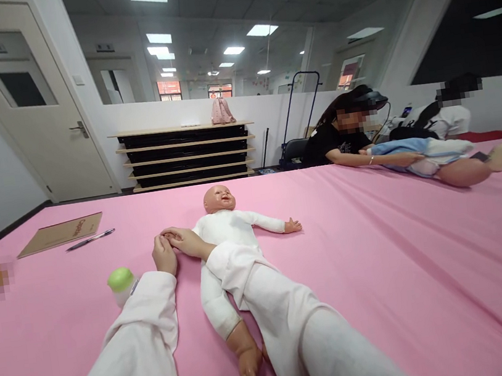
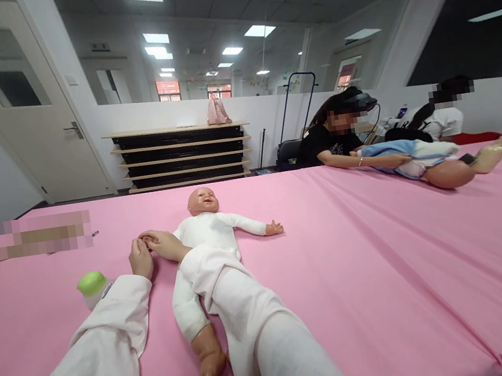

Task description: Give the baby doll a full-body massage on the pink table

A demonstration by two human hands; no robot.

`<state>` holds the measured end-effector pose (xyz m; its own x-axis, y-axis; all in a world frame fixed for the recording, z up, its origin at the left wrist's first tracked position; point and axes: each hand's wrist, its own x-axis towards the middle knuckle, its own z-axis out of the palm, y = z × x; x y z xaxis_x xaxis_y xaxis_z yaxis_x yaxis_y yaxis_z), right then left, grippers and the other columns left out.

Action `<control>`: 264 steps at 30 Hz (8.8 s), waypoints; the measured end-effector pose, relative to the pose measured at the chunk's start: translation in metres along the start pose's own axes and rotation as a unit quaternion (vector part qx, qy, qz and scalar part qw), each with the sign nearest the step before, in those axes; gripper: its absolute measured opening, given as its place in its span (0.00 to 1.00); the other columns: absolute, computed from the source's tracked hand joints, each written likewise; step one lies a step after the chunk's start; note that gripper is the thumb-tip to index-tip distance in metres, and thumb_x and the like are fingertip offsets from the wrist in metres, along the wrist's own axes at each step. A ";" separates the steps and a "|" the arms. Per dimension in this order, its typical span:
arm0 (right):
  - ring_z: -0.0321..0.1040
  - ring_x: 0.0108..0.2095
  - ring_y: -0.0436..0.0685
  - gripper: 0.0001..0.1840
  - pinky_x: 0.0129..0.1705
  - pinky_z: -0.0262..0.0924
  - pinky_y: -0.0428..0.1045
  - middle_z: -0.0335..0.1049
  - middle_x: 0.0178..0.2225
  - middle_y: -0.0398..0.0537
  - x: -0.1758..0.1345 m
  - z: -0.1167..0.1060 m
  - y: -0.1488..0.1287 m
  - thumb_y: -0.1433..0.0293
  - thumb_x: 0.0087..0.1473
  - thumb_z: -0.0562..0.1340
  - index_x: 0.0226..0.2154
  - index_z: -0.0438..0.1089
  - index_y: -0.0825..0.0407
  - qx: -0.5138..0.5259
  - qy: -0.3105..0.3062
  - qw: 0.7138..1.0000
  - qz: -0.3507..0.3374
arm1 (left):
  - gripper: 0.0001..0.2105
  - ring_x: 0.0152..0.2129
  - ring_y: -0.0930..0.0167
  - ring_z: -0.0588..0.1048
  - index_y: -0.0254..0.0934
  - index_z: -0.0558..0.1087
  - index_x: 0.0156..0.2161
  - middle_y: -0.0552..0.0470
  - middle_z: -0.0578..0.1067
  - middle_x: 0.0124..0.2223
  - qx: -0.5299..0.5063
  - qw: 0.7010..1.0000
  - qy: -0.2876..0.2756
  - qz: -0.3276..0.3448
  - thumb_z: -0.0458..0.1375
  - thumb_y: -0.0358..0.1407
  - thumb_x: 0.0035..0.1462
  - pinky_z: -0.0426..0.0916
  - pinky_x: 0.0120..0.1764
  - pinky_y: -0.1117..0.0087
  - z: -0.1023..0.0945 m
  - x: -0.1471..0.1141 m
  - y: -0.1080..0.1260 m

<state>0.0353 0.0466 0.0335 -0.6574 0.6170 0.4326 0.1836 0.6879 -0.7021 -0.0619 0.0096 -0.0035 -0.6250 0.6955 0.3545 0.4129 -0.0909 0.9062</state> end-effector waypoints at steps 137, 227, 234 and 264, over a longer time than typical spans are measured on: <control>0.60 0.43 0.58 0.19 0.48 0.56 0.56 0.66 0.36 0.53 -0.204 -0.035 -0.120 0.54 0.56 0.49 0.29 0.62 0.52 -0.005 -0.085 0.982 -0.166 | 0.21 0.54 0.62 0.61 0.35 0.54 0.58 0.40 0.61 0.57 -0.172 0.799 -0.274 0.506 0.42 0.36 0.60 0.56 0.54 0.55 -0.090 -0.179 0.074; 0.53 0.52 0.57 0.24 0.55 0.50 0.57 0.56 0.48 0.58 -0.204 -0.046 -0.126 0.68 0.52 0.57 0.50 0.51 0.58 0.083 -0.185 0.978 -0.047 | 0.16 0.44 0.68 0.67 0.37 0.59 0.53 0.44 0.67 0.45 -0.166 0.861 -0.280 0.390 0.41 0.32 0.61 0.65 0.45 0.63 -0.081 -0.183 0.072; 0.52 0.53 0.59 0.24 0.56 0.50 0.57 0.55 0.51 0.59 -0.208 -0.044 -0.128 0.66 0.53 0.57 0.50 0.53 0.58 0.022 -0.203 0.979 0.007 | 0.17 0.47 0.66 0.66 0.36 0.60 0.53 0.43 0.68 0.47 -0.182 0.845 -0.292 0.408 0.41 0.33 0.62 0.63 0.49 0.60 -0.083 -0.181 0.067; 0.50 0.55 0.66 0.39 0.57 0.41 0.65 0.56 0.54 0.59 -0.242 -0.050 -0.156 0.58 0.47 0.63 0.58 0.52 0.52 -0.283 -0.230 0.926 -0.103 | 0.11 0.31 0.74 0.68 0.35 0.65 0.41 0.48 0.67 0.37 -0.124 0.879 -0.261 0.379 0.43 0.25 0.57 0.68 0.33 0.71 -0.079 -0.170 0.068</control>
<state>0.2022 -0.1904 0.0668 -0.9385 0.3122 0.1472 0.2876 0.9431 -0.1670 0.0202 -0.1705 0.0161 0.1826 0.5954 0.7824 0.3827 -0.7761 0.5013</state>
